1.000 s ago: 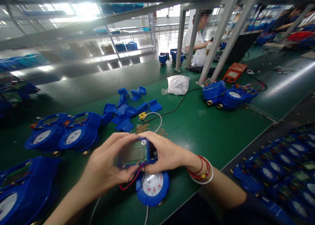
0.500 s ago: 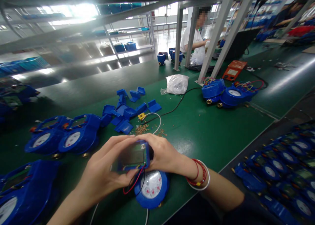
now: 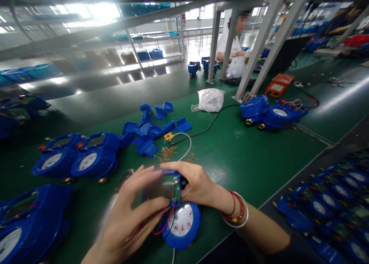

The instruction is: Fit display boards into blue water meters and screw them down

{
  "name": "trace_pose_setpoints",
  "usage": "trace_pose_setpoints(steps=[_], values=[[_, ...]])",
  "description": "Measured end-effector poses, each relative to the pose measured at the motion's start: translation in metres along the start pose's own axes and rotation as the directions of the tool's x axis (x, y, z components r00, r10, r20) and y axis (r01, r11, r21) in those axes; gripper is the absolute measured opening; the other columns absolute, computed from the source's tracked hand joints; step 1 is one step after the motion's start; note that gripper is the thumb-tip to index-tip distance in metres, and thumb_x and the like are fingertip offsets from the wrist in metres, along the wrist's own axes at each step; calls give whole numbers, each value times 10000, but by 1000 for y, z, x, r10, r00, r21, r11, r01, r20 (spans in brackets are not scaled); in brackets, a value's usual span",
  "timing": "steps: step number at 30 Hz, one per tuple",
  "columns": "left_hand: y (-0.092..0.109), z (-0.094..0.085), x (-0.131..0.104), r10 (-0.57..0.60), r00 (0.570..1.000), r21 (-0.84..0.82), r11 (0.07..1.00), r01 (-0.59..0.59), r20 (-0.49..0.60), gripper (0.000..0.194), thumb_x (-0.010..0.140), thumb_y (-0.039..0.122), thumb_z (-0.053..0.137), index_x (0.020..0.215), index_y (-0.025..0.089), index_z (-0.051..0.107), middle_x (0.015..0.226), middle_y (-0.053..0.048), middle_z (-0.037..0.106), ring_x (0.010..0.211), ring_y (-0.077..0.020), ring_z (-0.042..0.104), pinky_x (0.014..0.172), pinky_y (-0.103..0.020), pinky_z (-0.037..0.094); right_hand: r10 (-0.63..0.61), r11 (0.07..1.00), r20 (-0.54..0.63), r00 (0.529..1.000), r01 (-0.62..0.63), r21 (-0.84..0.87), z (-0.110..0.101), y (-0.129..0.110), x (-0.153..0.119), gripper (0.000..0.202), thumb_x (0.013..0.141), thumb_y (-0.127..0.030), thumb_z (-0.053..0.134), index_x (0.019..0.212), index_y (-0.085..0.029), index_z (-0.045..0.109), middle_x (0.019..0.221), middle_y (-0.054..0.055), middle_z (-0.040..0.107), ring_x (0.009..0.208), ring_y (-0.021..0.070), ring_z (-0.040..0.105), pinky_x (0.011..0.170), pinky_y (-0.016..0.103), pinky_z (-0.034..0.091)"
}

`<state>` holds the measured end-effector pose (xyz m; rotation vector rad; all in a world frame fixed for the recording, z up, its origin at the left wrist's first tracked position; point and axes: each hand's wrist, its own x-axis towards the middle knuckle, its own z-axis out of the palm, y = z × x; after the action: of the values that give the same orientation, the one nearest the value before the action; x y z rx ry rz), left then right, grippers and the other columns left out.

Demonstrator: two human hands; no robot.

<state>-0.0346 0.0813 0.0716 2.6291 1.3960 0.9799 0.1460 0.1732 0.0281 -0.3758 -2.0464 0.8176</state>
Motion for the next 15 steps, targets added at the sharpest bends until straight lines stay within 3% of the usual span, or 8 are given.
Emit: trace_pose_setpoints(steps=[5, 8, 10, 12, 13, 15], values=[[2, 13, -8, 10, 996, 22, 1000, -8, -92, 514, 743, -65, 544, 1111, 295, 556, 1246, -38, 481, 1242, -293, 432, 1038, -583, 378, -11, 1000, -8, 1000, 11, -19, 1, -1, 1, 509, 748, -256, 715, 1199, -137, 513, 1155, 108, 651, 1067, 173, 623, 948, 275, 502], [3, 15, -11, 13, 989, 18, 1000, -10, -148, 564, 738, -64, 545, 1140, 333, 544, 1133, -17, 520, 1237, -297, 438, 1056, -628, 336, -8, 1000, -24, 1000, 8, -23, 2, -1, 0, 517, 743, -274, 721, 1197, -129, 520, 1165, 115, 649, 1071, 175, 624, 951, 276, 501], [3, 10, -10, -73, 994, -36, 997, 70, -86, 450, 781, 4, 562, 1074, 343, 598, 1248, -21, 474, 1296, -309, 377, 1066, -617, 332, -2, 1000, -29, 1000, 2, -12, 1, 0, -1, 534, 731, -288, 733, 1198, -135, 524, 1155, 112, 655, 1057, 175, 632, 940, 277, 507], [2, 1, -9, -214, 977, -207, 955, 213, 21, 300, 873, 177, 516, 1120, 331, 592, 1424, -38, 345, 1335, -321, 337, 1043, -557, 399, 12, 1000, -26, 1000, -12, 3, 1, 1, -2, 553, 715, -281, 747, 1204, -145, 526, 1144, 105, 661, 1043, 173, 639, 929, 273, 511], [1, -3, -8, -293, 955, -327, 898, 294, 53, 303, 913, 274, 451, 1197, 318, 547, 1473, -57, 291, 1335, -320, 348, 1027, -522, 431, 22, 1000, -25, 999, -22, 11, 0, 1, -2, 565, 705, -277, 753, 1208, -153, 526, 1142, 100, 663, 1035, 172, 642, 922, 272, 514], [-4, -8, -7, -434, 899, -535, 744, 400, 68, 412, 940, 395, 341, 1327, 278, 422, 1473, -99, 322, 1307, -297, 404, 1019, -451, 457, 41, 999, -23, 999, -41, 25, 0, 1, -2, 579, 692, -276, 759, 1211, -169, 527, 1137, 91, 665, 1017, 173, 649, 904, 278, 523]])
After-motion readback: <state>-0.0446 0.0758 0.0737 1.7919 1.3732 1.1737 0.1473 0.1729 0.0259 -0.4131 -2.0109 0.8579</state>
